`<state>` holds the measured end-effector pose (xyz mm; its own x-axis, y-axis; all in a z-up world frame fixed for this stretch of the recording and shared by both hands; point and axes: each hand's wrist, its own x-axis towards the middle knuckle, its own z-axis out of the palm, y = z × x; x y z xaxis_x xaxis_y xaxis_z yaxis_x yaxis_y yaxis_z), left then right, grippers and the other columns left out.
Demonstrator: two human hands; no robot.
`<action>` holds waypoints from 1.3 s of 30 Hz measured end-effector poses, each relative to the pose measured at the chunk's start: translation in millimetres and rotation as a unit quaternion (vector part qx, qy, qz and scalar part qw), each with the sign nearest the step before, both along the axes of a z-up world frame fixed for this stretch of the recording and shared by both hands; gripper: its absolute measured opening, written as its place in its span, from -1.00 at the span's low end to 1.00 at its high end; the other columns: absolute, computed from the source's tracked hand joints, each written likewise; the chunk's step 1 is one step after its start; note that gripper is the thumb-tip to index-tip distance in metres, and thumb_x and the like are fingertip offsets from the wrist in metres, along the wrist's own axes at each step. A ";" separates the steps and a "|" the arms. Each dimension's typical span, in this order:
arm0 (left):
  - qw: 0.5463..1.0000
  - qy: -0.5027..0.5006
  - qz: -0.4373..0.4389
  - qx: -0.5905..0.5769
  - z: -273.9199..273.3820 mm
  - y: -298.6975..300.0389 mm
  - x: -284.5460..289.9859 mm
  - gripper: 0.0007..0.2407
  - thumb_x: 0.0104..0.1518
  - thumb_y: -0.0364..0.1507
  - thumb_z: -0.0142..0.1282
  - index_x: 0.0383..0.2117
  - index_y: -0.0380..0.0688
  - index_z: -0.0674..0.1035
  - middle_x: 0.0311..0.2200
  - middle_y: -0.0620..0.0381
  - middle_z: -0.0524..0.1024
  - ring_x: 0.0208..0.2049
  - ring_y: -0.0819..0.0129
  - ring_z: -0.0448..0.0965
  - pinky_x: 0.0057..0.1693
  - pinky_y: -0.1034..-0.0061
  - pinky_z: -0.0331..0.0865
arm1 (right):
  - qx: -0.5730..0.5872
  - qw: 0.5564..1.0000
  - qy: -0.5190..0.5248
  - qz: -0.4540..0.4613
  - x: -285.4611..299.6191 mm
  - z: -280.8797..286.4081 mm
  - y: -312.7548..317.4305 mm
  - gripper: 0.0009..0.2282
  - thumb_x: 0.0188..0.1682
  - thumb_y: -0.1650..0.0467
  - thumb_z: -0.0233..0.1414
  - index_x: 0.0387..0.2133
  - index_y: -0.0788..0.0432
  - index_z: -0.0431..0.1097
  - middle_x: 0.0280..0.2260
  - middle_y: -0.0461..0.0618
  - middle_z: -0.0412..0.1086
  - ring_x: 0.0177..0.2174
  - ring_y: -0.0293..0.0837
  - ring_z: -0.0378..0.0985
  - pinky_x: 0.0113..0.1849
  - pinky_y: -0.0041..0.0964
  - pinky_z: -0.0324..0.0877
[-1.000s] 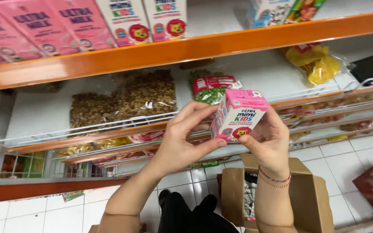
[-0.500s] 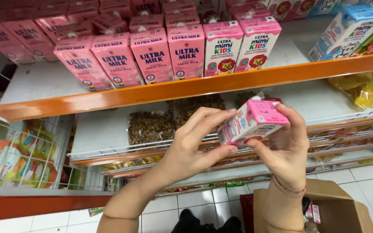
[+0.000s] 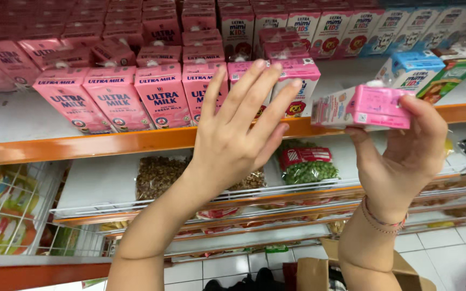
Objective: The person takes small milk cartons from a box, wipes them with a cloth, and places them onto a store shelf alongside other milk products.
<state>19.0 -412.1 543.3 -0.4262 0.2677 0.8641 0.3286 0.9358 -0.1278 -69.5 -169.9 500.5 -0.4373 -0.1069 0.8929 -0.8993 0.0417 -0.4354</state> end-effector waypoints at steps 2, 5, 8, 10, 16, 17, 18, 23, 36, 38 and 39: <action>0.999 -0.008 0.038 -0.004 1.5 4.1 -10.9 -0.50 0.26 -0.34 0.26 0.35 -0.04 0.40 0.32 0.00 0.33 0.38 0.10 0.31 0.48 -0.11 -0.03 | 0.022 1.000 0.007 -0.017 -12.2 5.9 -4.1 -0.47 0.10 0.77 0.27 0.23 0.30 0.18 0.13 0.02 0.25 0.09 -0.20 0.40 0.19 -0.28 0.48; 0.997 -0.018 0.079 -0.013 0.7 6.3 -19.9 -0.46 0.22 -0.29 0.28 0.34 -0.04 0.40 0.29 0.03 0.35 0.35 0.12 0.33 0.45 -0.13 -0.04 | 0.063 0.997 0.012 -0.040 -21.3 19.9 -9.8 -0.52 0.07 0.76 0.25 0.20 0.35 0.24 0.14 0.09 0.29 0.11 -0.16 0.44 0.15 -0.28 0.54; 0.996 -0.019 0.084 -0.017 -3.5 3.2 -21.7 -0.44 0.20 -0.24 0.30 0.34 -0.02 0.40 0.27 0.05 0.36 0.32 0.14 0.34 0.42 -0.09 -0.03 | 0.113 0.993 0.004 -0.040 -23.2 31.3 -12.3 -0.50 -0.02 0.73 0.23 0.20 0.39 0.25 0.12 0.13 0.32 0.06 -0.13 0.47 0.07 -0.28 0.53; 0.997 -0.015 0.079 -0.017 -5.7 1.4 -22.3 -0.44 0.20 -0.23 0.31 0.34 -0.01 0.40 0.28 0.06 0.37 0.32 0.16 0.35 0.41 -0.05 -0.03 | 0.145 0.989 -0.008 -0.042 -26.7 36.2 -13.7 -0.51 0.01 0.71 0.22 0.21 0.38 0.24 0.09 0.12 0.36 0.02 -0.16 0.52 0.03 -0.32 0.52; 0.998 -0.003 0.066 -0.014 -9.3 -2.7 -24.3 -0.47 0.24 -0.22 0.30 0.34 0.01 0.44 0.28 0.07 0.39 0.31 0.21 0.37 0.43 0.03 -0.08 | 0.145 0.982 -0.111 0.045 -34.0 37.7 -22.2 -0.47 0.03 0.68 0.13 0.30 0.35 0.16 -0.03 0.07 0.43 -0.09 -0.23 0.56 -0.06 -0.37 0.52; 0.998 -0.002 0.066 -0.014 -10.1 -2.9 -24.6 -0.48 0.25 -0.22 0.30 0.33 0.01 0.44 0.28 0.08 0.40 0.31 0.22 0.38 0.43 0.04 -0.09 | 0.150 0.979 -0.129 0.045 -34.8 37.9 -22.0 -0.46 0.02 0.68 0.12 0.30 0.35 0.16 -0.09 0.05 0.46 -0.13 -0.24 0.56 -0.10 -0.38 0.51; 0.998 -0.002 0.065 -0.014 -10.9 -2.8 -24.7 -0.49 0.26 -0.22 0.29 0.33 0.01 0.45 0.29 0.08 0.40 0.31 0.22 0.38 0.43 0.05 -0.11 | 0.150 0.980 -0.122 0.039 -34.8 37.4 -21.9 -0.46 0.02 0.68 0.12 0.31 0.36 0.16 -0.08 0.05 0.45 -0.13 -0.24 0.56 -0.10 -0.39 0.52; 0.997 0.000 0.069 -0.019 -13.2 -4.2 -25.6 -0.50 0.26 -0.26 0.26 0.34 0.02 0.45 0.30 0.10 0.39 0.32 0.23 0.36 0.44 0.05 -0.13 | 0.181 0.978 -0.061 -0.077 -30.9 33.3 -23.0 -0.43 -0.02 0.63 0.29 0.29 0.34 0.26 -0.21 0.04 0.40 -0.25 -0.22 0.47 -0.13 -0.38 0.51; 0.997 -0.003 0.074 -0.037 -15.8 -6.6 -25.4 -0.53 0.26 -0.28 0.23 0.29 -0.04 0.45 0.32 0.08 0.36 0.33 0.21 0.34 0.43 0.02 -0.12 | 0.172 0.971 0.023 -0.162 -5.1 30.4 -35.1 -0.53 0.07 0.62 0.29 0.21 0.26 0.28 -0.09 0.10 0.37 -0.17 -0.10 0.54 -0.16 -0.33 0.54; 0.996 0.001 0.077 -0.041 -16.1 -5.9 -26.7 -0.53 0.26 -0.28 0.22 0.29 -0.06 0.45 0.33 0.06 0.35 0.34 0.19 0.33 0.43 0.00 -0.11 | 0.174 0.969 0.040 -0.170 -6.8 29.1 -34.0 -0.52 0.03 0.63 0.29 0.18 0.27 0.27 -0.12 0.13 0.37 -0.21 -0.06 0.52 -0.19 -0.26 0.49; 0.996 0.003 0.079 -0.043 -16.0 -5.8 -27.3 -0.53 0.26 -0.28 0.22 0.29 -0.07 0.45 0.33 0.05 0.35 0.34 0.18 0.33 0.44 -0.01 -0.10 | 0.176 0.970 0.036 -0.166 -7.8 27.6 -33.6 -0.52 0.06 0.62 0.29 0.21 0.25 0.26 -0.10 0.12 0.37 -0.20 -0.07 0.53 -0.17 -0.27 0.49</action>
<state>-8.4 -417.8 527.4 -0.4635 0.2708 0.8437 0.1769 0.9613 -0.2113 -77.3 -203.5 528.1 -0.4371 -0.2745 0.8565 -0.8385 0.4688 -0.2777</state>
